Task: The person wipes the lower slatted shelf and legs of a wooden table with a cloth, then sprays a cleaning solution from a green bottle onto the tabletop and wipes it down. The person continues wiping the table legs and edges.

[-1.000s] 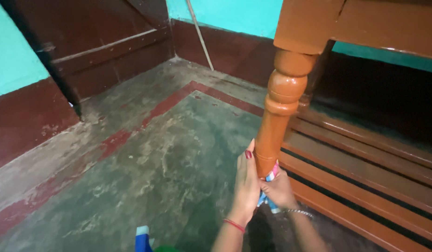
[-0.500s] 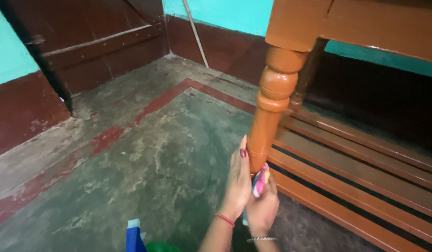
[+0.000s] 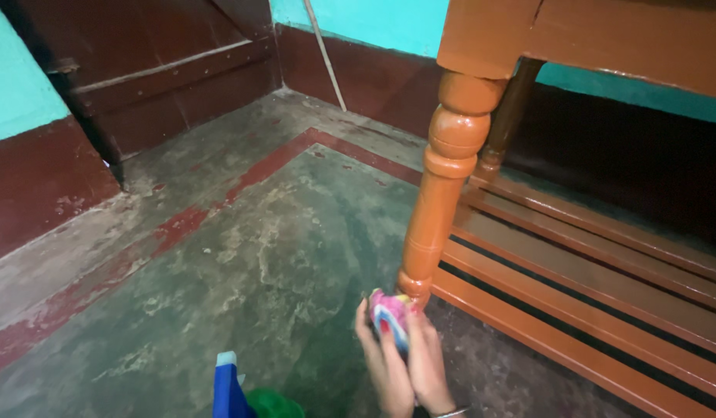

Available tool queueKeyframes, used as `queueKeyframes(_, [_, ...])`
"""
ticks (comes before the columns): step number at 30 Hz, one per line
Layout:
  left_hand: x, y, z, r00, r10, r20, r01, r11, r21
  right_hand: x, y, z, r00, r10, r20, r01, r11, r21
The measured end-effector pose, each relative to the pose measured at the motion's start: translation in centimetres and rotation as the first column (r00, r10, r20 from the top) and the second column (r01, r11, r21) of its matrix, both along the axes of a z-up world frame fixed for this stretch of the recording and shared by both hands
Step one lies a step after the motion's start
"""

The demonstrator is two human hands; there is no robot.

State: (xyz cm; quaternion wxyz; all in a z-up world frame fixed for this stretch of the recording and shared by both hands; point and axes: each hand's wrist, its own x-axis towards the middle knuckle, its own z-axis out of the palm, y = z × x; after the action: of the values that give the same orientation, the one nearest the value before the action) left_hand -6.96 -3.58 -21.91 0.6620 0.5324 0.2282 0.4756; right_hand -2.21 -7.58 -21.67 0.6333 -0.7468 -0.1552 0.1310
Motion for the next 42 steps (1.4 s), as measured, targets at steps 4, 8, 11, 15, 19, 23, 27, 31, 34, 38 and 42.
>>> queueKeyframes(4, [-0.2,-0.5,1.5,0.994,0.048,-0.101,-0.031,0.986,0.164,1.1,-0.7,-1.0,0.976,0.083,-0.201,0.006,0.913,0.407])
queueKeyframes(8, [1.5,-0.1,3.7,0.967,0.217,-0.137,-0.202,0.973,0.111,4.6,-2.1,0.8,0.996,-0.04,-0.085,0.074,0.888,0.453])
queueKeyframes(11, [3.4,-0.9,3.9,0.922,0.278,-0.268,-0.22,0.949,0.227,7.9,-2.8,4.2,0.989,0.038,0.142,-0.078,0.954,0.289])
queueKeyframes(15, [7.1,-1.8,2.3,0.898,0.349,-0.268,-0.232,0.893,0.385,7.7,-1.8,7.5,0.971,0.233,0.052,-0.237,0.921,0.309])
queueKeyframes(19, [9.7,-1.0,0.9,0.877,0.391,-0.279,-0.339,0.915,0.218,5.7,-1.3,8.3,0.976,0.205,0.079,-0.219,0.934,0.282])
queueKeyframes(23, [10.6,0.6,-0.3,0.878,0.329,-0.348,-0.301,0.944,0.134,5.7,-1.7,8.3,0.964,0.243,0.106,-0.262,0.933,0.246])
queueKeyframes(27, [11.5,4.7,-1.5,0.988,0.0,-0.152,-0.028,0.983,-0.18,5.9,-2.1,8.6,0.942,0.305,0.14,-0.331,0.91,0.25])
queueKeyframes(31, [12.5,8.2,-0.7,0.937,-0.34,-0.086,0.252,0.824,-0.507,6.0,-2.7,9.3,0.908,0.39,0.157,-0.417,0.882,0.219])
queueKeyframes(34, [11.6,8.6,-0.2,0.894,-0.406,-0.188,0.286,0.842,-0.457,6.4,-3.2,9.5,0.908,0.403,0.117,-0.418,0.889,0.185])
queueKeyframes(38, [10.1,5.6,-1.0,0.945,0.014,-0.327,-0.016,1.0,-0.003,6.8,-3.4,9.6,0.891,0.425,0.161,-0.45,0.875,0.178])
queueKeyframes(42, [8.2,2.5,-2.4,0.923,0.126,-0.363,-0.065,0.982,0.176,6.8,-3.4,9.5,0.906,0.417,0.077,-0.424,0.89,0.171])
